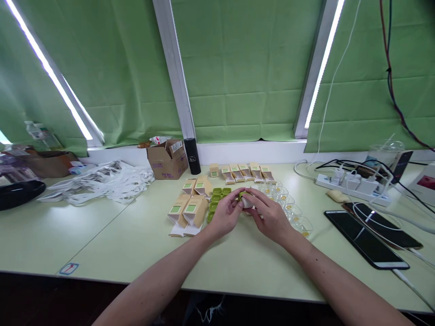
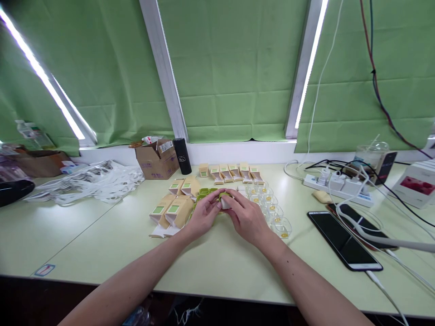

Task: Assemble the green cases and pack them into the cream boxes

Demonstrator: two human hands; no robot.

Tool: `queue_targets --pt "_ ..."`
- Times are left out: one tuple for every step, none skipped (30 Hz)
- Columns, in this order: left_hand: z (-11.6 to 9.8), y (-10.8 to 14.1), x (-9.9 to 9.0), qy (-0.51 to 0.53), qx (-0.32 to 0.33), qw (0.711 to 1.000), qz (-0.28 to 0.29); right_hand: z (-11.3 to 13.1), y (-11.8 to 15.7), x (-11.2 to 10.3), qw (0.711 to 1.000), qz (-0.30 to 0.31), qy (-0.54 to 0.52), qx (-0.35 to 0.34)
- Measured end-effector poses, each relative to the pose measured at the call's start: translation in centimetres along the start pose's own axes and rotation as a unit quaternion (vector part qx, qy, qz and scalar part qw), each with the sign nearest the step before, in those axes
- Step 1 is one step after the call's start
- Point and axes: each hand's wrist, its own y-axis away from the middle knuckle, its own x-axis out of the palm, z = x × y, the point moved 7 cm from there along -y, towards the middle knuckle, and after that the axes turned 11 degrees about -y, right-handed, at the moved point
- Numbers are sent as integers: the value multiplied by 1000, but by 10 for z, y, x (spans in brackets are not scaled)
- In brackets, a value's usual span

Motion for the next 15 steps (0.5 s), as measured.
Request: queue_targets --pt "0 0 0 -6 0 1000 -2 0 0 1 1000 -1 3 -2" --pt "1 0 0 -10 0 1000 -3 -1 1 1 1000 -2 7 -4" --pt "1 1 0 -12 -1 1000 -3 -1 1 1 1000 -5 12 -7" --pt "2 1 1 -14 -2 1000 -4 -2 2 2 1000 -9 19 -11" --pt "3 1 1 -15 -2 1000 -5 -2 2 2 999 -10 27 -15" --pt "3 1 1 -17 -3 1000 -5 -2 3 2 999 -11 37 -20" --pt "4 2 0 -19 -4 1000 -6 -2 4 3 999 -11 45 -25" --pt "5 2 0 -23 -5 1000 -6 -2 4 3 998 -10 54 -30" --pt "6 2 0 -27 -6 1000 -6 -1 4 3 997 -10 62 -35" --pt "6 2 1 -30 -6 1000 -6 0 5 3 997 -10 71 -39" --pt "6 2 1 -32 -4 999 -8 1 5 3 996 -11 81 -42" --pt "6 1 1 -33 -1 999 -10 2 5 3 995 -14 93 -43" --pt "5 1 1 -33 1 999 -14 3 4 3 993 -16 105 -43" --pt "5 1 1 -31 3 999 -19 4 4 2 992 -20 117 -43" --pt "4 0 1 -25 4 999 -26 5 4 2 991 -22 127 -43"
